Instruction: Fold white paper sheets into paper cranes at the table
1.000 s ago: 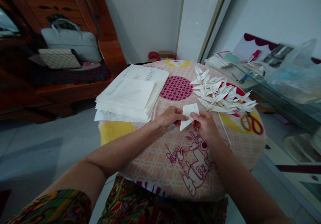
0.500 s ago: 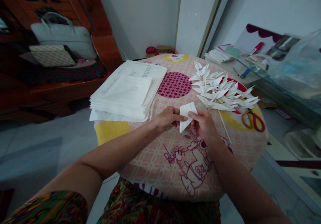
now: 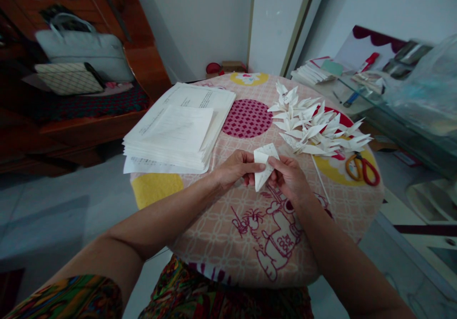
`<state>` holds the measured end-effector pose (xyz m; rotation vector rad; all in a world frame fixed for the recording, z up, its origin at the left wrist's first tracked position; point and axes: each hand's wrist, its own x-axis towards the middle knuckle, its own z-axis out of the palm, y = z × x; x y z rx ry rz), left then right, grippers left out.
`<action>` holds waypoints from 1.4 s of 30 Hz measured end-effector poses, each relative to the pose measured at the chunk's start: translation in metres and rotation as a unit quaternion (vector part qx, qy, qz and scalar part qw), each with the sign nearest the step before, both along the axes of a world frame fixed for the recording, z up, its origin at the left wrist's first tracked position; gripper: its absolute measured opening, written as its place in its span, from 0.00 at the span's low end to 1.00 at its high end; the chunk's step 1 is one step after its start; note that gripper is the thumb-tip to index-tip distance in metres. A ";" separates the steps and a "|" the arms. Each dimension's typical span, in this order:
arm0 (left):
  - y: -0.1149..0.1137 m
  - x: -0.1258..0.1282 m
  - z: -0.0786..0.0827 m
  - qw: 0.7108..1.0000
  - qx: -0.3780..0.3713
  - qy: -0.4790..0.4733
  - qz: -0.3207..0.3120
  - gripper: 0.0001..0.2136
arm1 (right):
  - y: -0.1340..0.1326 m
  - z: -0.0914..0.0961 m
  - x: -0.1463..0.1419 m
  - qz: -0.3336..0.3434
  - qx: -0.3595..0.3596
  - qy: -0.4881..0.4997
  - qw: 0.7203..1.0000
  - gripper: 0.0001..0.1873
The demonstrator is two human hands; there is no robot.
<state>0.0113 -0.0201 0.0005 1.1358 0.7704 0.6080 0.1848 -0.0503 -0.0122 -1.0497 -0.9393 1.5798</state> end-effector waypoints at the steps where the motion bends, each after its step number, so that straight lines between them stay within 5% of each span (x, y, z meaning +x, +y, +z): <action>1: 0.000 0.000 0.000 1.000 0.001 0.002 -0.002 0.13 | 0.000 0.000 0.000 0.001 0.004 0.000 1.000 0.20; 21: 0.000 -0.004 0.000 0.995 0.101 0.018 0.022 0.17 | -0.007 0.008 0.007 -0.037 0.122 -0.130 0.983 0.12; 28: 0.001 -0.004 -0.006 0.994 0.102 0.022 0.031 0.17 | -0.008 0.004 0.006 -0.078 0.176 -0.170 0.966 0.32; 34: 0.002 -0.003 -0.007 0.993 0.106 0.026 0.038 0.18 | -0.010 0.006 0.008 -0.098 0.236 -0.243 0.936 0.17; 42: 0.008 -0.006 -0.007 0.990 0.116 0.079 0.011 0.19 | -0.007 0.003 0.012 -0.056 0.158 -0.219 0.961 0.09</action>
